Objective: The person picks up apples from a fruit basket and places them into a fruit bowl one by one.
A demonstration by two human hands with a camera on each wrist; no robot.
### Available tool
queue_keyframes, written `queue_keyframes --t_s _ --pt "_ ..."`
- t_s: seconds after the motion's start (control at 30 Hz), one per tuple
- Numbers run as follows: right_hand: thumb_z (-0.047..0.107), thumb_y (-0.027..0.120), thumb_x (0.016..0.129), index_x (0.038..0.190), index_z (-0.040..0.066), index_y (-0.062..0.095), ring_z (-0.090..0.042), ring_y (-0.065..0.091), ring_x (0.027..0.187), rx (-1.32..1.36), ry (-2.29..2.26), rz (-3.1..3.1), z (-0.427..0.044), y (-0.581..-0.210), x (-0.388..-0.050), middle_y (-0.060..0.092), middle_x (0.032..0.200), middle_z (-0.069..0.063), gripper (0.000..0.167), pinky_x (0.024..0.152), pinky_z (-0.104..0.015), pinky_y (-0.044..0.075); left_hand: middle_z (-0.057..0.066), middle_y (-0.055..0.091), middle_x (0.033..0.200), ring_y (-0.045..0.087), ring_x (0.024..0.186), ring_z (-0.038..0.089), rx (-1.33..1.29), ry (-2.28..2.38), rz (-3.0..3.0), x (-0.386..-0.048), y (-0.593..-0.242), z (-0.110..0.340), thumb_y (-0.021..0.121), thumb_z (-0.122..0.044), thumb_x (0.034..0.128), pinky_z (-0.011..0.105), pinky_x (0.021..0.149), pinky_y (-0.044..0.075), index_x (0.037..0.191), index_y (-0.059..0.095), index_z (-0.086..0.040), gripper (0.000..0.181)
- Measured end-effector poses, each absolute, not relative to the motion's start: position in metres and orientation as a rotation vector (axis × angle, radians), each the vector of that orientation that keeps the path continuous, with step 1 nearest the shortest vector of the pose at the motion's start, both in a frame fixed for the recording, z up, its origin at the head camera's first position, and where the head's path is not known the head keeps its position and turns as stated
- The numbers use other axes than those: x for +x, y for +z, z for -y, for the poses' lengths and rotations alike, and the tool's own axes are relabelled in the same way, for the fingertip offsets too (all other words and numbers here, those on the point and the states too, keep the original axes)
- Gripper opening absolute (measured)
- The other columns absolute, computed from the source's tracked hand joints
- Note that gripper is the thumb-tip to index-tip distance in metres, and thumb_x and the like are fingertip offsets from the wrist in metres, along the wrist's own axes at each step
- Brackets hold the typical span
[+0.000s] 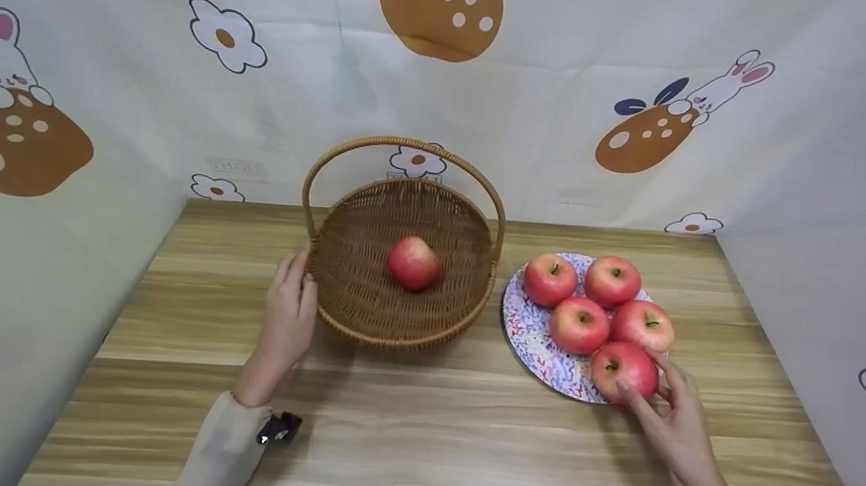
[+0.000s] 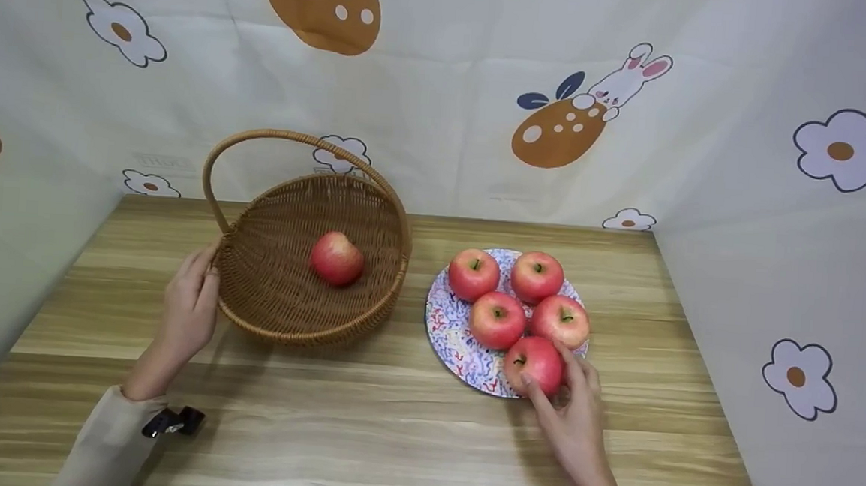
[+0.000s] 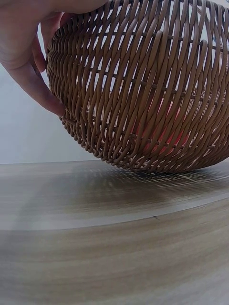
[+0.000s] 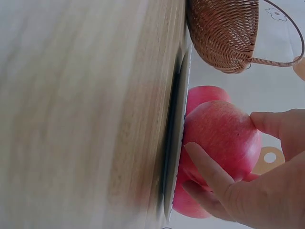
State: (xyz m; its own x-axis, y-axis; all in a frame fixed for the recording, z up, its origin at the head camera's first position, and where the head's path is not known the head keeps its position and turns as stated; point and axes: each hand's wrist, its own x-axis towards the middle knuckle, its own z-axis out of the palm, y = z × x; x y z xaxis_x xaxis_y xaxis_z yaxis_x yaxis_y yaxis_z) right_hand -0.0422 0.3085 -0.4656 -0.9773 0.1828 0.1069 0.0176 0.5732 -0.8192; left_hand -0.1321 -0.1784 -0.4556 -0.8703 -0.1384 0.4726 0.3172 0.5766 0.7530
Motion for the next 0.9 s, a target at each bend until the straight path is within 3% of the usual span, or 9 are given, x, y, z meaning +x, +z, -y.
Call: queue_keyframes --t_s 0.2,0.43,0.53,0.6,0.7,0.8,0.9 --pt "0.005 0.071 0.099 0.153 -0.008 0.045 -0.050 0.057 0.116 -0.155 1.256 2.655 -0.3091 -0.4660 -0.0414 0.046 0.141 -0.038 0.062 0.085 -0.007 0.041 0.034 0.055 0.141 0.057 0.093 0.033 -0.139 -1.219 2.331 -0.1318 -0.4562 0.1784 0.042 0.004 0.1033 0.051 0.087 0.055 0.153 0.045 0.012 0.050" --pt "0.012 0.063 0.105 0.159 -0.008 0.035 -0.056 0.055 0.125 -0.180 1.308 2.736 -0.3121 -0.4599 -0.0399 0.042 0.152 -0.039 0.064 0.085 -0.004 0.042 0.035 0.054 0.142 0.057 0.092 0.034 -0.146 -1.220 2.330 -0.1321 -0.4573 0.1789 0.042 0.003 0.1031 0.051 0.087 0.054 0.153 0.044 0.011 0.051" --pt "0.014 0.061 0.107 0.160 -0.008 0.030 -0.056 0.053 0.130 -0.218 1.365 2.759 -0.3134 -0.4582 -0.0397 0.040 0.155 -0.040 0.065 0.087 -0.005 0.044 0.033 0.055 0.141 0.055 0.087 0.028 -0.147 -1.201 2.328 -0.1320 -0.4574 0.1788 0.042 0.003 0.1032 0.045 0.082 0.054 0.153 0.045 0.011 0.051" --pt "0.014 0.060 0.107 0.160 -0.009 0.029 -0.056 0.052 0.133 -0.230 1.375 2.767 -0.3141 -0.4586 -0.0399 0.041 0.154 -0.042 0.065 0.094 -0.012 0.050 0.033 0.055 0.141 0.054 0.086 0.027 -0.148 -1.200 2.324 -0.1318 -0.4574 0.1786 0.042 0.003 0.1033 0.041 0.079 0.054 0.152 0.045 0.012 0.050" --pt "0.014 0.059 0.108 0.160 -0.010 0.027 -0.056 0.050 0.137 -0.225 1.380 2.782 -0.3142 -0.4598 -0.0407 0.041 0.153 -0.044 0.065 0.106 -0.035 0.053 0.032 0.056 0.140 0.054 0.086 0.025 -0.153 -1.202 2.317 -0.1317 -0.4573 0.1784 0.042 0.004 0.1036 0.037 0.078 0.053 0.152 0.046 0.013 0.049" --pt "0.015 0.056 0.110 0.159 -0.011 0.025 -0.055 0.045 0.142 -0.213 1.389 2.803 -0.3136 -0.4602 -0.0415 0.037 0.155 -0.045 0.064 0.111 -0.054 0.047 0.032 0.056 0.140 0.055 0.089 0.027 -0.158 -1.210 2.315 -0.1318 -0.4570 0.1782 0.042 0.004 0.1037 0.040 0.081 0.054 0.151 0.046 0.014 0.049" --pt "0.021 0.051 0.112 0.158 -0.012 0.022 -0.053 0.039 0.146 -0.197 1.371 2.861 -0.3139 -0.4600 -0.0414 0.033 0.158 -0.043 0.063 0.116 -0.059 0.038 0.033 0.055 0.141 0.056 0.092 0.028 -0.158 -1.208 2.319 -0.1318 -0.4567 0.1781 0.042 0.004 0.1036 0.044 0.084 0.054 0.151 0.046 0.013 0.049"
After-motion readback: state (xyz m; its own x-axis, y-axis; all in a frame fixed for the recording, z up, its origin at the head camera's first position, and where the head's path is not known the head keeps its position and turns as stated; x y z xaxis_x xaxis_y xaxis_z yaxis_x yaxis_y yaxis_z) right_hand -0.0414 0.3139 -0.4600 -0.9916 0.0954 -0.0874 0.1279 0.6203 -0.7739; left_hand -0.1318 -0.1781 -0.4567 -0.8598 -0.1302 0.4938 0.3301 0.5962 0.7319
